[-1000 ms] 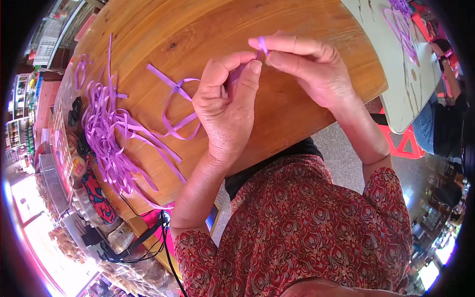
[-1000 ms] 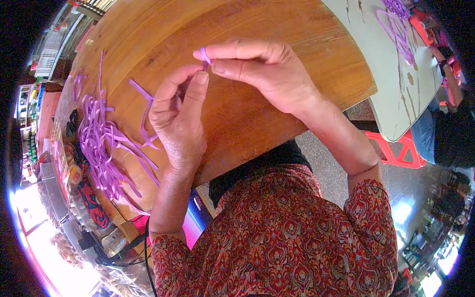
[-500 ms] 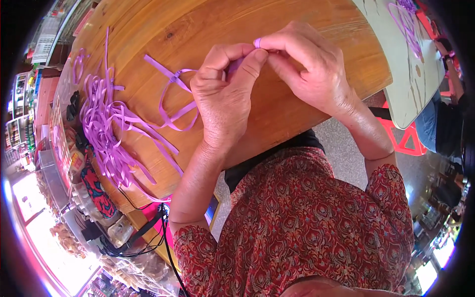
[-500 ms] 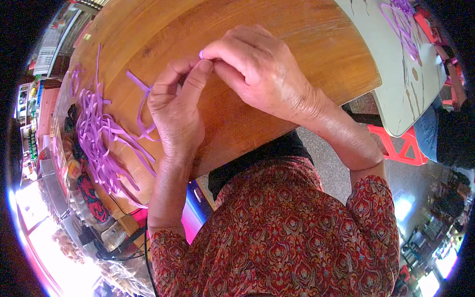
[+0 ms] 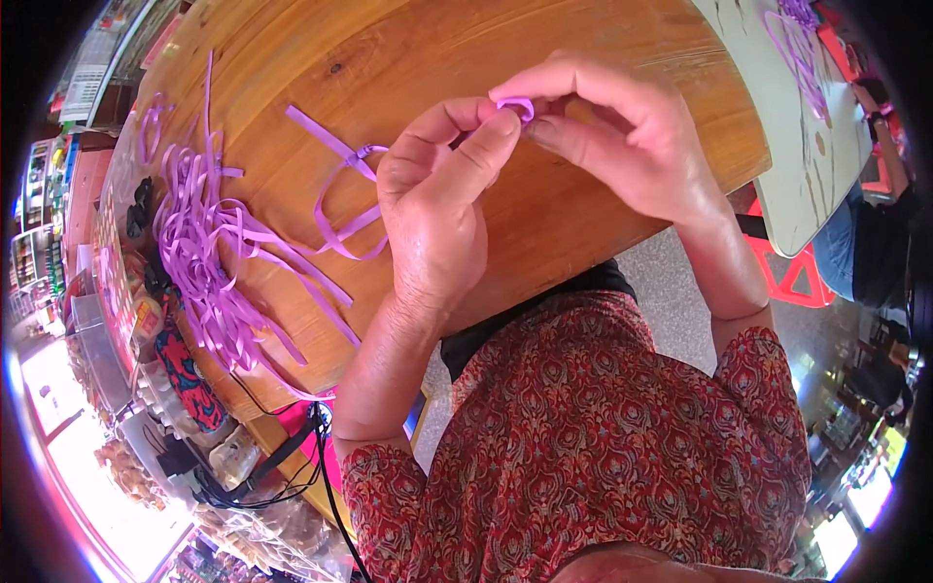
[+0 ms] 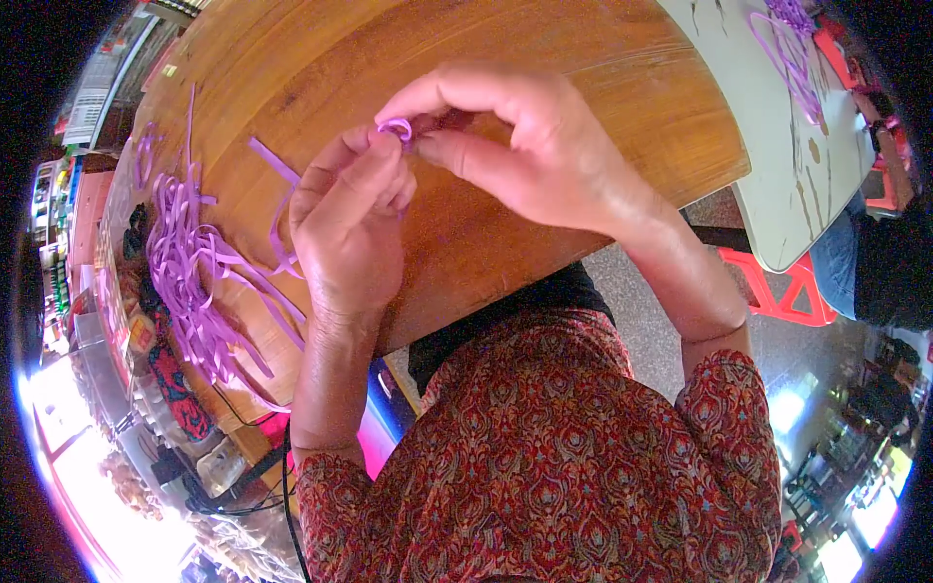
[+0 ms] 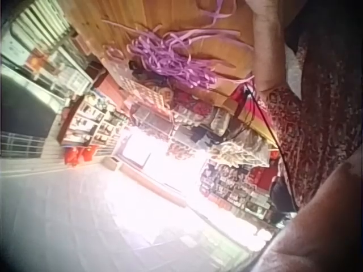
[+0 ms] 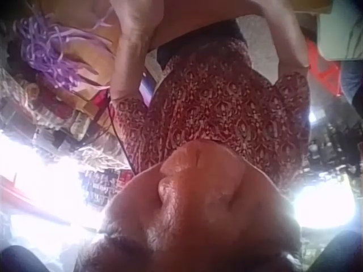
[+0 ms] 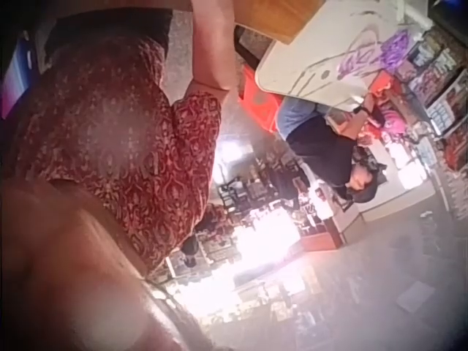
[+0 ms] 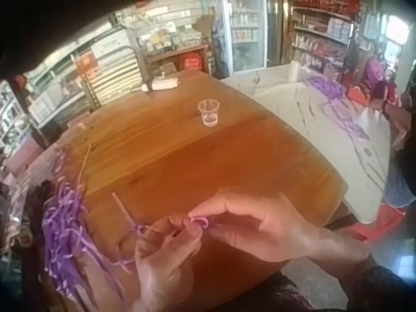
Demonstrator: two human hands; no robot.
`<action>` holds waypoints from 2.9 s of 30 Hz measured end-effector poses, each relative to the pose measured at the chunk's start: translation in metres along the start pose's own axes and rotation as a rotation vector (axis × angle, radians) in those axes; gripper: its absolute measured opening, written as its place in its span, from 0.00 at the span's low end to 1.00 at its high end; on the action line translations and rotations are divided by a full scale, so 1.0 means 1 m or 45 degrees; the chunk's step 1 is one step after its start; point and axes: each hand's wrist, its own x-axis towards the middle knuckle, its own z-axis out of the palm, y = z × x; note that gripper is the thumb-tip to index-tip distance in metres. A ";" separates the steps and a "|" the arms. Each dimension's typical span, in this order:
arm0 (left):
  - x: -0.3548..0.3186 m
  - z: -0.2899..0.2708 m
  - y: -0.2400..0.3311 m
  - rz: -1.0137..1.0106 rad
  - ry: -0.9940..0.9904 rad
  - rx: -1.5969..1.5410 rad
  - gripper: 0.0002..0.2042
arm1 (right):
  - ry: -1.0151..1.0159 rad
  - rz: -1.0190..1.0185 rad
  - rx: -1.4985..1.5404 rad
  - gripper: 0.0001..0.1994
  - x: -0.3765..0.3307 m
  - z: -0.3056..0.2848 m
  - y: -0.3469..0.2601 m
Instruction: Tying knots into long purple plastic ribbons while sitting at a table.
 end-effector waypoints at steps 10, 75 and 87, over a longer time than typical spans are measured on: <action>0.005 -0.004 0.007 -0.111 0.063 0.243 0.05 | 0.094 -2.176 -1.508 0.12 0.064 -0.036 0.016; 0.006 -0.006 -0.001 0.127 -0.113 0.136 0.06 | 0.207 -0.277 -0.140 0.05 0.005 0.004 0.003; 0.001 0.002 0.001 0.151 0.026 0.285 0.06 | 0.235 0.042 0.162 0.03 -0.002 0.000 0.010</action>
